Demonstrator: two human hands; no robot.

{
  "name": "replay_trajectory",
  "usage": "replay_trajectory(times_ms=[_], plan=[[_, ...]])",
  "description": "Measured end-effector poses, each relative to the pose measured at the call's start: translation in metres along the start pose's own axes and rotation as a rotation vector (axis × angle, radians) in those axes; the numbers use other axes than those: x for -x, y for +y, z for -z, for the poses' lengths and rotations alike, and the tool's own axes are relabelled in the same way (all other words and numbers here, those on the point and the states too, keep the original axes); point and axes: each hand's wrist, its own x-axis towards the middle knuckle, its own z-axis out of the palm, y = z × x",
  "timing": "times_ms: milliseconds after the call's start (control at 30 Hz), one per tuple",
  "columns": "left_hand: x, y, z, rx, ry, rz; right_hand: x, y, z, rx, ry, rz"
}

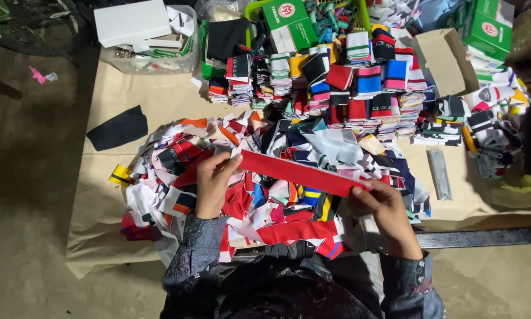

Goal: The person folds various colorful socks by hand, picking them from a large pile on a table, aligning them, and folding them into smaller bundles. The person handles the socks one at a time, turning them over and smoothing them out before placing them back on the pile.

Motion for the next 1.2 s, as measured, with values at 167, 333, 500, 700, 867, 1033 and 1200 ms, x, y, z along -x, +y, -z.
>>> replay_trajectory(times_ms=[167,333,500,700,867,1033,1200], plan=[[0.006,-0.015,0.004,0.21,0.01,0.167,-0.022,0.025,0.006,-0.303,0.072,-0.002],[0.012,-0.022,0.013,0.164,-0.072,0.198,-0.025,0.02,0.013,-0.279,0.067,-0.002],[0.015,-0.008,0.007,0.121,-0.108,0.213,-0.026,0.011,0.011,-0.222,0.115,0.008],[0.012,-0.003,-0.001,0.106,-0.086,0.187,-0.032,0.008,0.011,-0.049,0.213,0.054],[0.013,0.002,-0.009,0.049,-0.024,0.123,-0.046,0.015,0.018,-0.141,0.261,0.059],[0.02,-0.008,-0.024,-0.015,-0.062,0.104,-0.024,-0.018,-0.014,-0.221,0.193,-0.01],[0.044,0.002,-0.069,-0.042,-0.137,0.064,-0.021,-0.032,-0.057,-0.251,0.098,0.003]])
